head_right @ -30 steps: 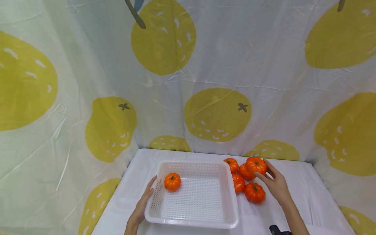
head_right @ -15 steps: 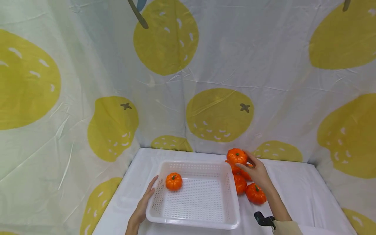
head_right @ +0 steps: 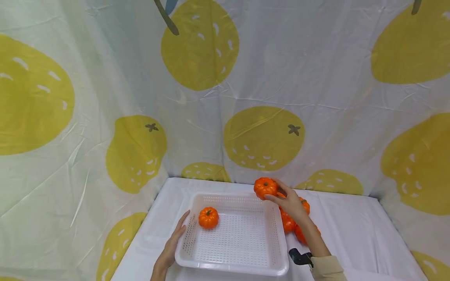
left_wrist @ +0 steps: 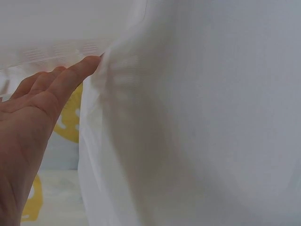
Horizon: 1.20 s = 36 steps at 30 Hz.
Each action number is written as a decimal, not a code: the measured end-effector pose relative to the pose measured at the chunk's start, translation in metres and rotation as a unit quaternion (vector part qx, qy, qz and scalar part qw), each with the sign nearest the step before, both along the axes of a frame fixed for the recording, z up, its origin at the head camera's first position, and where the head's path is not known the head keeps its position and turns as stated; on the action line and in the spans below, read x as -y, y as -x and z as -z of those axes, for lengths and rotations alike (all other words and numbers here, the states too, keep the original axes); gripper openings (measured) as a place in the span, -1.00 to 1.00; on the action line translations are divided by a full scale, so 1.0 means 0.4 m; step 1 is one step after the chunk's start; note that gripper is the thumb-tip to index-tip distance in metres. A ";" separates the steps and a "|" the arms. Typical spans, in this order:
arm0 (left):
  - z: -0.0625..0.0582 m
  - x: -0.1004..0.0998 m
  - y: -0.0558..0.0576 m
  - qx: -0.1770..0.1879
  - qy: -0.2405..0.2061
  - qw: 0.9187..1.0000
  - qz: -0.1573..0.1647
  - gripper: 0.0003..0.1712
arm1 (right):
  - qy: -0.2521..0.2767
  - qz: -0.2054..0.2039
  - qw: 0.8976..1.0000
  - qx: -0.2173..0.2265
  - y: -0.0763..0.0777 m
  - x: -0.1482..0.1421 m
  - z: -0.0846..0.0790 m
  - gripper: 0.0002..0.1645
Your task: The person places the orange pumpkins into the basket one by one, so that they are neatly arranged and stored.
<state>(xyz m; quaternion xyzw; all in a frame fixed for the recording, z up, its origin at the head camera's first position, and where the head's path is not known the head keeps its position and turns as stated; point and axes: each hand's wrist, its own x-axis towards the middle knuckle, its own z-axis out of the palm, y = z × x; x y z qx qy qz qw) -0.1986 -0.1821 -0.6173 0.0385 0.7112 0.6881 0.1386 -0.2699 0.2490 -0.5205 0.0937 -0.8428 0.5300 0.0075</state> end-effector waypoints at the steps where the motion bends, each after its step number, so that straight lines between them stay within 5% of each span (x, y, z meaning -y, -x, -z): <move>1: 0.000 0.000 0.000 0.000 0.001 1.000 -0.001 -0.46 | 0.006 -0.006 1.000 0.001 0.002 0.006 0.001 -0.09; 10: 0.005 0.002 0.001 0.000 0.004 1.000 -0.002 -0.46 | 0.021 -0.042 0.999 -0.008 0.023 0.083 0.002 -0.11; 36: 0.010 0.004 0.003 -0.004 -0.004 1.000 0.002 -0.46 | 0.042 -0.092 0.992 0.075 0.034 0.233 0.055 -0.18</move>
